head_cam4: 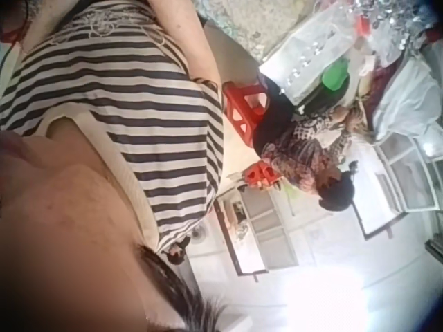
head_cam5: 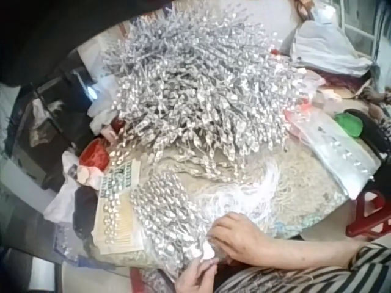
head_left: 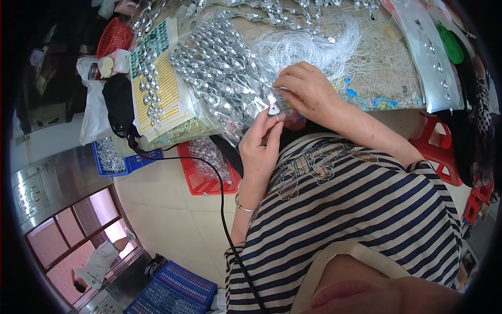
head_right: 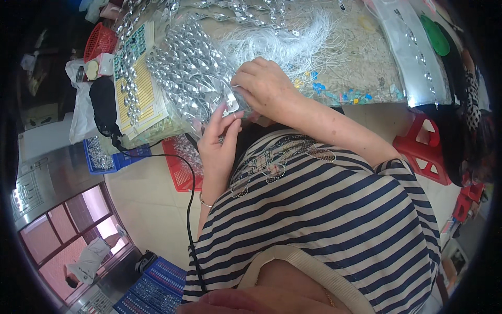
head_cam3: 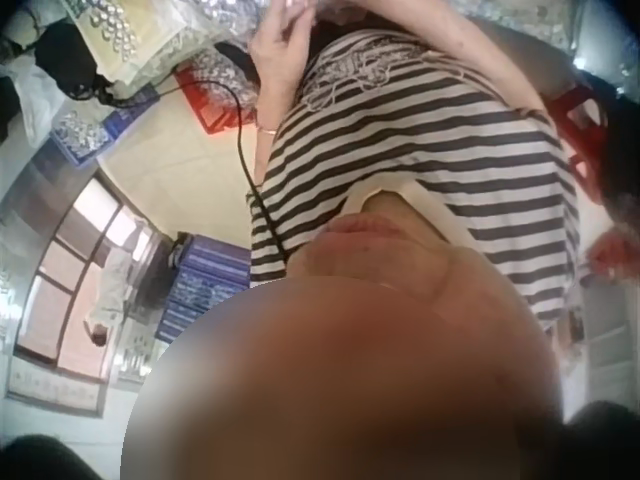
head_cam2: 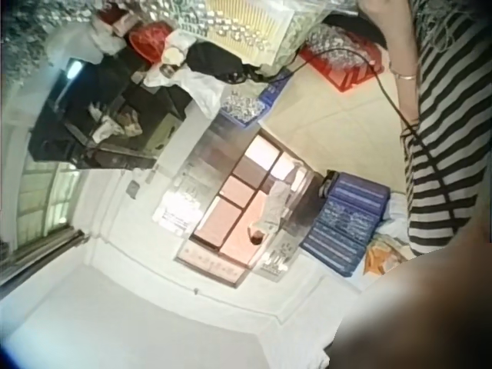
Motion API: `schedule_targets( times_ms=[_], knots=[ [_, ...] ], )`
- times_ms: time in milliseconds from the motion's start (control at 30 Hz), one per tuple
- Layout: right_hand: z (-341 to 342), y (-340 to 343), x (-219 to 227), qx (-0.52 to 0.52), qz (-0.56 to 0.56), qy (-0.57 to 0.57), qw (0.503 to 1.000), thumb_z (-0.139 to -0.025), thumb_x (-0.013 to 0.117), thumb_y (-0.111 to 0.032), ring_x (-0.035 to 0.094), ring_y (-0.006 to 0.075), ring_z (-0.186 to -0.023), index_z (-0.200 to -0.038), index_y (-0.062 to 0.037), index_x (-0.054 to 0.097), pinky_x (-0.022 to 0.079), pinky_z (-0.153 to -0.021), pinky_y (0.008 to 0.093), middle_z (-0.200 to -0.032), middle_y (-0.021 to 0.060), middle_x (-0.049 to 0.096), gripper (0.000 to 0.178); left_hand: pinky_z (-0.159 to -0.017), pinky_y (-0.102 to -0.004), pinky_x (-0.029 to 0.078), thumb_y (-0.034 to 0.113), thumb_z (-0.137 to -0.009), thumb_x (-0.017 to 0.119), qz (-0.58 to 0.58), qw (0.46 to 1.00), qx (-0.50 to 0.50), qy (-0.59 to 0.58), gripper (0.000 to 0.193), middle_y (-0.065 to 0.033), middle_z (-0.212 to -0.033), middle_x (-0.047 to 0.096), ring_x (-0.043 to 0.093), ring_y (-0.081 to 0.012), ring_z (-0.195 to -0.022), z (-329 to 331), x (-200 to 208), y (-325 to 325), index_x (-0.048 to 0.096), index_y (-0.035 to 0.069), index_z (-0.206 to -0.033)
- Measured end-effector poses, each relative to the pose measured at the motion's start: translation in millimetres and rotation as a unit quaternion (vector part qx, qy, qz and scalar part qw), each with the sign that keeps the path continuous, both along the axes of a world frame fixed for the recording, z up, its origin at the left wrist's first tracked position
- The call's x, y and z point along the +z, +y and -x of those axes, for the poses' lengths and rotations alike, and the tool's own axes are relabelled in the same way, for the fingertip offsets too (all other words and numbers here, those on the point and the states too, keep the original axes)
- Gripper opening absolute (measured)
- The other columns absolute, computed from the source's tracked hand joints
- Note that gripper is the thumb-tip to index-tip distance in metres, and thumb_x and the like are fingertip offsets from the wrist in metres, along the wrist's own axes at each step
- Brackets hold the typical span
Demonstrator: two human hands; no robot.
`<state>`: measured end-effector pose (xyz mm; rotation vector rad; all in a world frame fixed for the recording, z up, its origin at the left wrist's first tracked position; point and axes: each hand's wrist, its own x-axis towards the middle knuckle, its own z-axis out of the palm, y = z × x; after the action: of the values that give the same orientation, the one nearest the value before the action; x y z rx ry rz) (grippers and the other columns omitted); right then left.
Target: Packaging silver fringe-like tinsel decorations into clear plastic bags.
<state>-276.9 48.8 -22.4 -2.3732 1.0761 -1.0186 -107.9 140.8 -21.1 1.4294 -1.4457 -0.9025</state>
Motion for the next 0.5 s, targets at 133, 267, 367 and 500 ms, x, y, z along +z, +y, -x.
schedule_targets(
  times_ms=[133,267,367,500],
  knots=[
    [0.2,0.0,-4.2,0.005,0.001,0.001,1.0,-0.08,0.068,-0.007,0.058,0.0317,-0.098,-0.098,-0.0041,0.066,0.047,-0.085,0.0402,-0.103,0.0117,0.063,0.019,-0.076,-0.0352,0.052,0.0,-0.083,0.069,0.112,0.976,-0.042,-0.182,0.028,-0.0125,-0.095,0.071,0.067,-0.0283,-0.082,-10.0,-6.6,7.3,0.07,0.004,-0.11],
    [-3.7,7.7,7.3,-0.008,0.009,-0.035,0.999,-0.079,0.069,-0.008,0.058,0.032,-0.097,-0.097,-0.0037,0.064,0.047,-0.084,0.0399,-0.102,0.0134,0.062,0.019,-0.075,-0.0359,0.053,0.0,-0.083,0.068,0.175,0.96,-0.039,-0.214,0.024,-0.0135,-0.102,0.07,0.066,-0.0292,-0.085,-10.5,-9.3,8.0,0.069,0.003,-0.107],
    [-4.1,14.9,12.4,-0.027,0.017,-0.071,0.997,-0.079,0.071,-0.009,0.059,0.032,-0.092,-0.088,-0.004,0.064,0.046,-0.081,0.0412,-0.094,0.0117,0.062,0.012,-0.076,-0.0362,0.053,-0.001,-0.082,0.068,0.18,0.958,-0.046,-0.217,0.024,-0.0128,-0.106,0.069,0.066,-0.0296,-0.086,-7.8,-7.6,6.2,0.07,0.003,-0.106],
    [7.7,30.6,27.2,0.046,-0.009,0.032,0.998,-0.078,0.072,-0.011,0.06,0.0295,-0.077,-0.079,-0.0042,0.063,0.047,-0.071,0.0406,-0.078,0.0089,0.061,0.011,-0.077,-0.0361,0.053,-0.002,-0.081,0.067,0.187,0.959,-0.057,-0.208,0.026,-0.0117,-0.11,0.069,0.065,-0.029,-0.087,-9.8,-11.9,11.0,0.07,0.002,-0.106]
  ],
)
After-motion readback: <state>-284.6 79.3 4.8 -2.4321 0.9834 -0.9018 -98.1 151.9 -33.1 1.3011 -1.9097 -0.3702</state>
